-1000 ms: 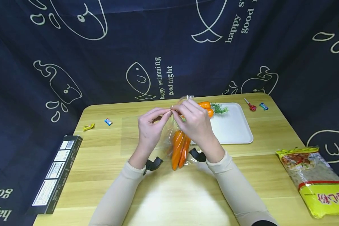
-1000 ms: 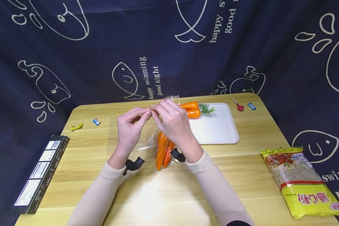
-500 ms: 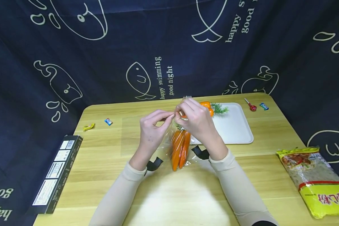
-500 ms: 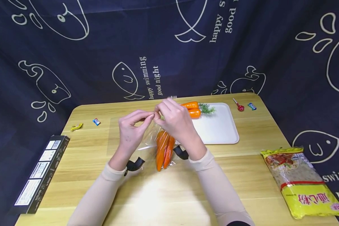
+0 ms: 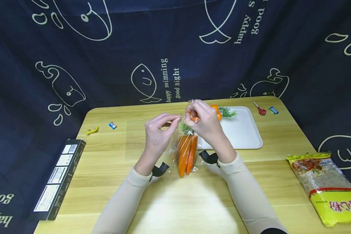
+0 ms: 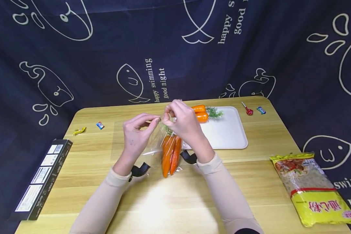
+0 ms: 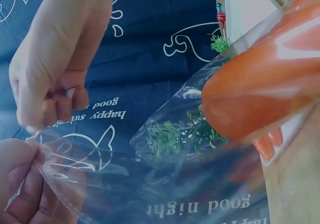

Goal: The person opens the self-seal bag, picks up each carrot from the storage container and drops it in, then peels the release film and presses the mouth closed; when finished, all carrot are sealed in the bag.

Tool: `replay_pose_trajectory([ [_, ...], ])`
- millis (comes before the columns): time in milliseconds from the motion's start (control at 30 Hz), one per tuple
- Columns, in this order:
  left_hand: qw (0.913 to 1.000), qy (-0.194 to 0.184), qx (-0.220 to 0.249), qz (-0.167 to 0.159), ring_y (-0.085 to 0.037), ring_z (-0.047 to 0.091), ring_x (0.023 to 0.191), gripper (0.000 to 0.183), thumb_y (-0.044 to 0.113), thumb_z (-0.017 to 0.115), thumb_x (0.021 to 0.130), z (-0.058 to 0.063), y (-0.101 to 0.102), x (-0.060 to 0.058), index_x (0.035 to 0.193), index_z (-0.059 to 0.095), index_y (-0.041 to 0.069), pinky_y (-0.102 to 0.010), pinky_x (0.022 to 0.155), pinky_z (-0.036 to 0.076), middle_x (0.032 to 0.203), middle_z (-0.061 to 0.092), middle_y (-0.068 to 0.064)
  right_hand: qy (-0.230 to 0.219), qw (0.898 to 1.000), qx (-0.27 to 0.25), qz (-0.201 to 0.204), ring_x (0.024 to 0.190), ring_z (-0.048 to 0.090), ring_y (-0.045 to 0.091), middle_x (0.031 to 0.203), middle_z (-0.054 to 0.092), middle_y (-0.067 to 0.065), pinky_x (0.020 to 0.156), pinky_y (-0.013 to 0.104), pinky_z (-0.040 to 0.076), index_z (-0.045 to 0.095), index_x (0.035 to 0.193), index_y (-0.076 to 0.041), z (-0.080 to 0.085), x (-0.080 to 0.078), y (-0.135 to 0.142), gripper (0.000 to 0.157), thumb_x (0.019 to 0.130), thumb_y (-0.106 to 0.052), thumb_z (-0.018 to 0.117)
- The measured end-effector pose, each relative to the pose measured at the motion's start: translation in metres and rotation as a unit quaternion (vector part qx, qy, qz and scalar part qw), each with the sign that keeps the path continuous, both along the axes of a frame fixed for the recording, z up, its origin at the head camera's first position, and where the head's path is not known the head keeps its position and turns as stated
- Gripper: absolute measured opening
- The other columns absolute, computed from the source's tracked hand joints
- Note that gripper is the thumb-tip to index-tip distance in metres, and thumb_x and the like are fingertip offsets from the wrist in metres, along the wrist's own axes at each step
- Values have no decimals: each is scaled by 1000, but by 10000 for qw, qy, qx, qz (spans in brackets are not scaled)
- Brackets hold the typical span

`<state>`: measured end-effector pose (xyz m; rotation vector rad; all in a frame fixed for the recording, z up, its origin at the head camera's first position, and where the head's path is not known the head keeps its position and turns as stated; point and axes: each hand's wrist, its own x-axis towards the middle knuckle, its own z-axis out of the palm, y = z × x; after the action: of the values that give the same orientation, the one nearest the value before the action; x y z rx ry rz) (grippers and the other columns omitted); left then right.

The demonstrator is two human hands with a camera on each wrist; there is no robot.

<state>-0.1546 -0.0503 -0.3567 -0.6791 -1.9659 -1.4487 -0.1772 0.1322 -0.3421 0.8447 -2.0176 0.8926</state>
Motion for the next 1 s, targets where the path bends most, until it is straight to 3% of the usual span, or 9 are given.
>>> replay_pose_trajectory([
  [100,9995,-169,250,-9,-15,72,78,10,15,74,90,0,-1,-1,92,80,7,-29,68,62,87,77,-5,-357,9977,-574,15,64,49,13,70,53,5,55,18,40,58,78,-3,-3,-5,5,13,76,9,59],
  [200,9952,-583,763,-202,-18,73,77,12,16,75,90,-1,-2,-3,93,79,5,-34,68,63,88,77,-8,-969,9882,-1189,31,62,48,13,69,53,3,54,18,38,58,78,-5,-5,-9,12,15,77,9,59],
  [300,9827,-1156,1399,-377,-21,73,78,16,17,74,91,-5,-4,-6,95,76,1,-37,68,64,89,76,-12,-1755,9666,-1856,201,64,48,14,72,54,3,56,18,40,59,81,-5,-8,-13,19,14,80,9,60],
  [433,9568,-1765,2265,-452,-22,74,79,23,16,74,91,-11,-8,-13,100,72,-4,-40,70,64,90,75,-13,-2482,9309,-2655,379,67,48,15,75,54,3,58,18,41,60,86,-5,-11,-18,29,13,84,7,60],
  [500,9452,-1927,2598,-437,-23,74,78,26,17,74,91,-14,-10,-17,102,71,-6,-41,70,64,89,75,-13,-2620,9200,-2892,365,67,48,15,77,56,2,58,17,41,60,85,-7,-11,-21,34,12,85,6,61],
  [600,9351,-2035,2875,-389,-26,74,77,26,19,75,91,-19,-12,-22,102,71,-4,-44,71,63,90,74,-16,-2689,9091,-3169,273,66,47,14,77,59,0,56,17,39,61,84,-10,-12,-24,44,14,86,4,60],
  [733,9291,-2073,3045,-331,-26,73,76,22,20,75,91,-22,-12,-26,99,72,0,-47,72,63,91,72,-20,-2671,8954,-3563,6,66,48,13,76,61,-1,55,18,37,62,81,-11,-12,-30,62,17,85,4,58],
  [867,9237,-2096,3190,-331,-24,73,76,22,20,75,91,-23,-12,-28,99,71,1,-41,71,64,90,73,-16,-2647,8790,-3958,-243,65,48,12,75,60,-2,54,17,37,63,80,-11,-13,-35,81,17,84,4,57],
  [1000,9181,-2084,3350,-388,-23,73,76,22,18,74,91,-23,-14,-28,99,70,-2,-41,71,64,91,72,-18,-2595,8584,-4422,-190,60,45,12,73,58,0,51,17,36,63,81,-8,-15,-38,99,15,86,5,58],
])
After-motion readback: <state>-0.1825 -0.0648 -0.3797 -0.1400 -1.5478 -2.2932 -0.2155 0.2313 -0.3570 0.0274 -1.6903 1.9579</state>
